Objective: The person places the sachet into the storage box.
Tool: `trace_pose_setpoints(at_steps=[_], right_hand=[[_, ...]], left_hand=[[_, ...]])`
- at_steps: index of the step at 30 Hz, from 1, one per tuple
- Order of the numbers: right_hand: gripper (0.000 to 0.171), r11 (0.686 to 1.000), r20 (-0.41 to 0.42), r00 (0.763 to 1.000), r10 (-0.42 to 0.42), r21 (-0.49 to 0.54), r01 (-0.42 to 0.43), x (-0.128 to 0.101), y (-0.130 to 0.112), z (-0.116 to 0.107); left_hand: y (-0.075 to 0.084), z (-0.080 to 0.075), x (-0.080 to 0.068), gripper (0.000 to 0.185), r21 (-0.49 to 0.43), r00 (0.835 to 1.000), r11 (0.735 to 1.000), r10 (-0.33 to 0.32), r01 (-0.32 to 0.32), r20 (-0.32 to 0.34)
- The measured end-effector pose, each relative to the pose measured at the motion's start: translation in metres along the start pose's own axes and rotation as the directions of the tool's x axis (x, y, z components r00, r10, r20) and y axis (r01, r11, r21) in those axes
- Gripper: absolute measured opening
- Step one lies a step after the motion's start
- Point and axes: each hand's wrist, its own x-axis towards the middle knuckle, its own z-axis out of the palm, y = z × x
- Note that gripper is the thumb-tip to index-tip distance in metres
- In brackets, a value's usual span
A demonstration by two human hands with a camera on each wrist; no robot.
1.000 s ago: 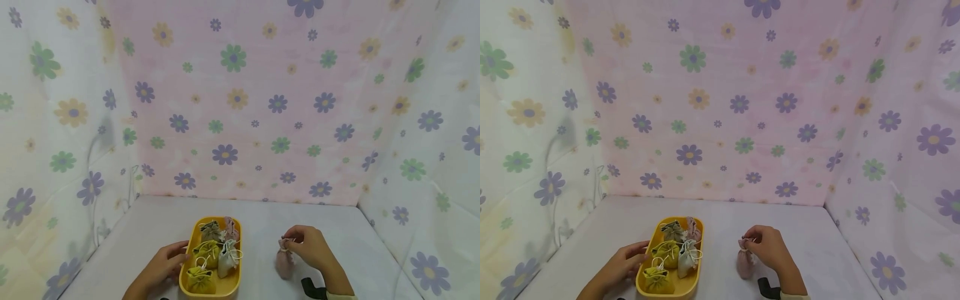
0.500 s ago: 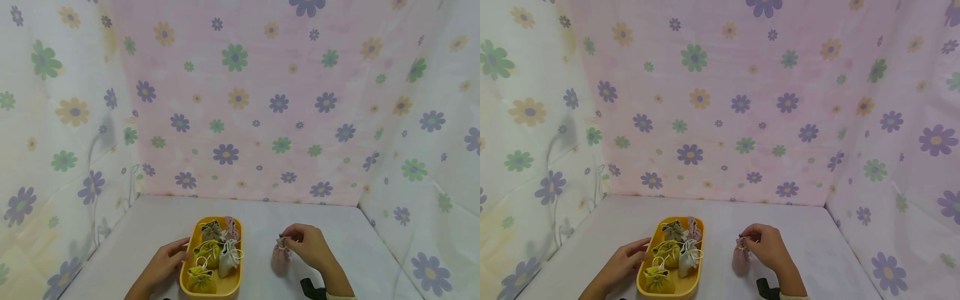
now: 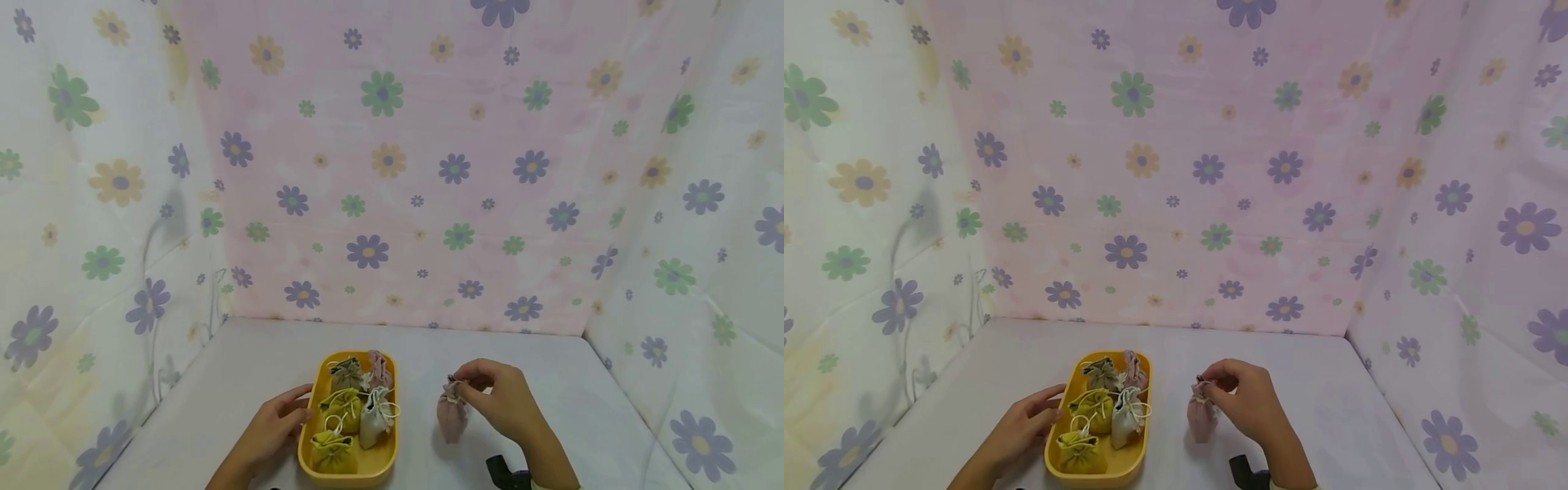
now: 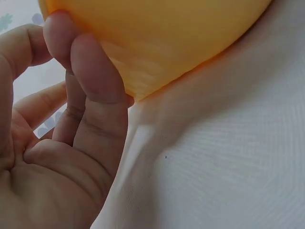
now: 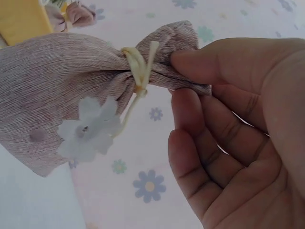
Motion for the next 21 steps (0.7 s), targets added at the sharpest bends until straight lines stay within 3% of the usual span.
trace_pose_setpoints(at_steps=[9,15,21], right_hand=[[0.023,0.995,-0.067,0.996,-0.065,0.071,0.07,-0.005,-0.019,0.005],[0.023,0.973,-0.139,0.973,-0.186,0.111,0.202,-0.007,-0.026,0.012],[0.023,0.956,-0.176,0.957,-0.231,0.142,0.257,-0.009,-0.036,0.02]], left_hand=[[-0.002,0.002,0.002,0.061,-0.013,1.0,1.0,-0.005,0.005,-0.023],[-0.003,0.0,0.003,0.064,-0.048,1.0,0.999,-0.009,0.009,0.007],[-0.002,0.0,0.004,0.066,-0.07,1.0,0.997,-0.017,0.018,0.024]])
